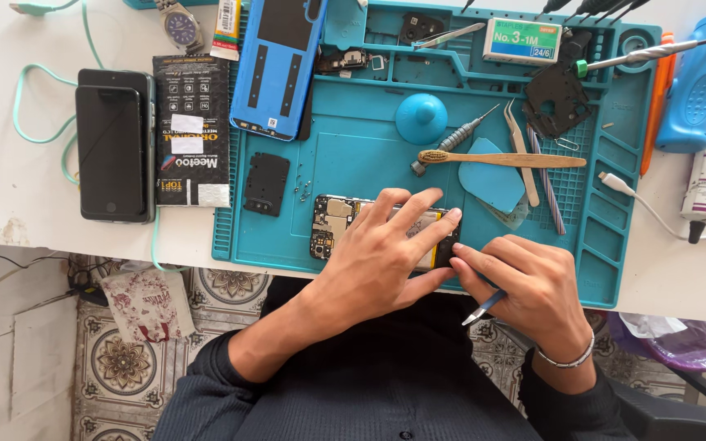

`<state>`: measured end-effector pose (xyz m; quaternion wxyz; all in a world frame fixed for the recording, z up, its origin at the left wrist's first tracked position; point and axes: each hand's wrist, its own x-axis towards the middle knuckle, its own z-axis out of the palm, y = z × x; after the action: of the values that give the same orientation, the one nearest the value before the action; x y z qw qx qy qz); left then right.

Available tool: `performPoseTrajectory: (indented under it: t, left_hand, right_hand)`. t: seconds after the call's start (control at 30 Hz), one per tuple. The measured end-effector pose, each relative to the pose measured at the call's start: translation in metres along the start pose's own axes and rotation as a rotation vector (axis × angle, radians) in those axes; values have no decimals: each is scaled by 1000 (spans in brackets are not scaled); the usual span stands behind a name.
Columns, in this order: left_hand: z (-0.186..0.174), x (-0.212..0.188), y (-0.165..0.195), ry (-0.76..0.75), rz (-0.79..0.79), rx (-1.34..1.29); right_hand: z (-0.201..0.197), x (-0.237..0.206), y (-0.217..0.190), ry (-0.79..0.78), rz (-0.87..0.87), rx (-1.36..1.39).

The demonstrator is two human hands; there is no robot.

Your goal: The person repairs a disassembled smartphone on a repair mat. They pry at the phone's internals with a spudger, position the battery, and use a precision screwdriver to unscrew and tighten screws on the phone body, working on the battery compartment throughout.

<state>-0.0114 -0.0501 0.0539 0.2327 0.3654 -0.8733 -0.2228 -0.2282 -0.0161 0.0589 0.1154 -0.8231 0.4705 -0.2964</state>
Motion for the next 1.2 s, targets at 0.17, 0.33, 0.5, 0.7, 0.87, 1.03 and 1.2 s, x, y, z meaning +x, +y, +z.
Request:
performPoseTrajectory:
  t: [0.17,0.33,0.5,0.7,0.87,1.03,1.2]
  left_hand:
    - [-7,3,-5,-35,11,-52]
    - [-6,3,-5,-60,-23,-33]
    - [-5,-5,-5,-31,6,3]
    - [-5,-12,-5,16,49,71]
    - [-22,-20,-3,104,114,0]
    - [-86,-57,-30,205,-63,133]
    - [-134,-85,-63,101,-484,385]
  right_hand:
    - [-1,1,0,1,5,16]
    - [0,0,-2,4,-20,57]
    - [2,1,-6,-23,-23,54]
    - [1,3,-8,-28,0,88]
    - [2,2,-7,-39,39,121]
    - [4,0,-4,-27,83,142]
    - [6,1,-4,-29,110,115]
